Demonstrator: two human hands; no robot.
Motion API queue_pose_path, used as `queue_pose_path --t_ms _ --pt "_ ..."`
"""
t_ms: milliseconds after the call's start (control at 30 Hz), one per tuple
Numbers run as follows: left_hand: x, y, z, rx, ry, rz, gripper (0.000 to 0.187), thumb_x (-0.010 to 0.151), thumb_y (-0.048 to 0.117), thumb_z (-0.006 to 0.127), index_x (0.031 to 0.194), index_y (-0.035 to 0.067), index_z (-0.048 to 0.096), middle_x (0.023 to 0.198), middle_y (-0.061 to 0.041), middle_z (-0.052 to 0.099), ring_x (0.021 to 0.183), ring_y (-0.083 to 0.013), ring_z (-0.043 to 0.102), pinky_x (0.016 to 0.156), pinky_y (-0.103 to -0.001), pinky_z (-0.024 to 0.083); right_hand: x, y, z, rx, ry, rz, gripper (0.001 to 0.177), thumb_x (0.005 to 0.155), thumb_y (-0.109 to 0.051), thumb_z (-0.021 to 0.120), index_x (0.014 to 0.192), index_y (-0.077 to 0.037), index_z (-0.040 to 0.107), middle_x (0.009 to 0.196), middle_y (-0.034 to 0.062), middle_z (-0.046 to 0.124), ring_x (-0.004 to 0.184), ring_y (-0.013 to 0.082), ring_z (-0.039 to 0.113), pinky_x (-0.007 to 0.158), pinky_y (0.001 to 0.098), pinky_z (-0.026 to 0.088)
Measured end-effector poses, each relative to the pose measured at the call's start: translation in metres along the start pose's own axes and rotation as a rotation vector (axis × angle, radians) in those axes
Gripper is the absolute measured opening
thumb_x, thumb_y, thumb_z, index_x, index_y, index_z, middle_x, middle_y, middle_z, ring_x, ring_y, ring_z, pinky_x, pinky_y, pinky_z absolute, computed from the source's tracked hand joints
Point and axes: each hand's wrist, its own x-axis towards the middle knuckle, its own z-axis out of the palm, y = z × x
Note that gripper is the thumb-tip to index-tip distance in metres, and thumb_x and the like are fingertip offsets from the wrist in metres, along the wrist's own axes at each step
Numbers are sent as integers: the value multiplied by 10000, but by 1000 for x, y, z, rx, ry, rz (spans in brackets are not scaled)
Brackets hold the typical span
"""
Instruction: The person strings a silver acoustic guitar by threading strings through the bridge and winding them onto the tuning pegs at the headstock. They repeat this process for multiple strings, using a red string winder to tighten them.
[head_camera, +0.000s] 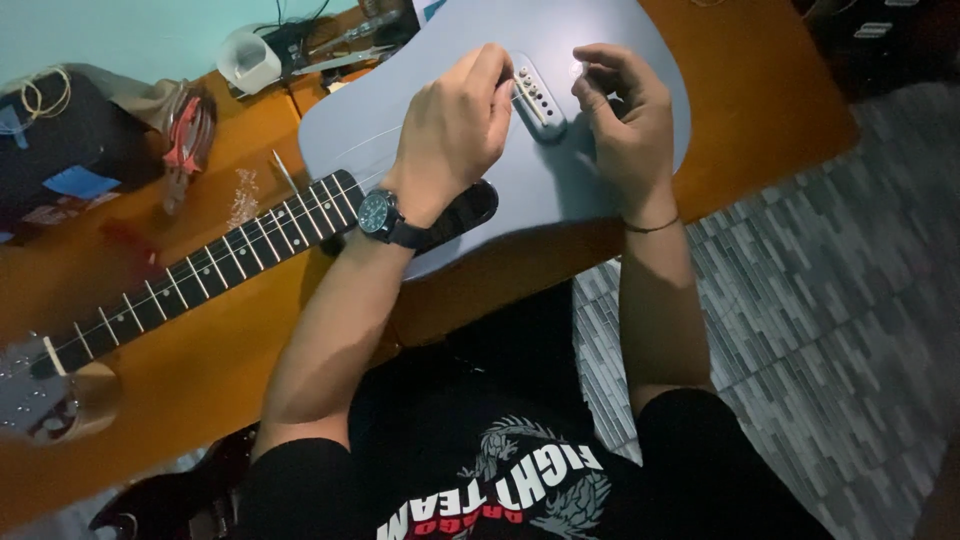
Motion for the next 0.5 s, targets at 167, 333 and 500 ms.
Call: queue_pose_path --t_ms 167,333,500 --pt "2 -3 6 -14 -4 -10 44 1013 82 547 1014 56 512 838 -109 583 572 -325 545 464 -417 443 1 -4 3 32 19 39 162 1086 -85 607 1244 -59 632 1083 74 622 1003 196 587 897 306 519" --pt "1 -4 7 24 -23 -9 65 1009 84 576 1015 58 517 838 -106 586 581 -317 554 445 -409 449 1 2 2 20 13 31 182 1077 -69 616 1258 -58 632 1095 79 630 1024 202 602 918 313 528" --pt "0 -6 13 114 -61 56 95 1006 84 607 1014 81 512 826 -92 574 607 -284 563 462 -374 456 5 4 3 -22 -23 -2 201 1069 -34 635 1269 -38 619 1105 101 633 987 205 601 851 303 536"
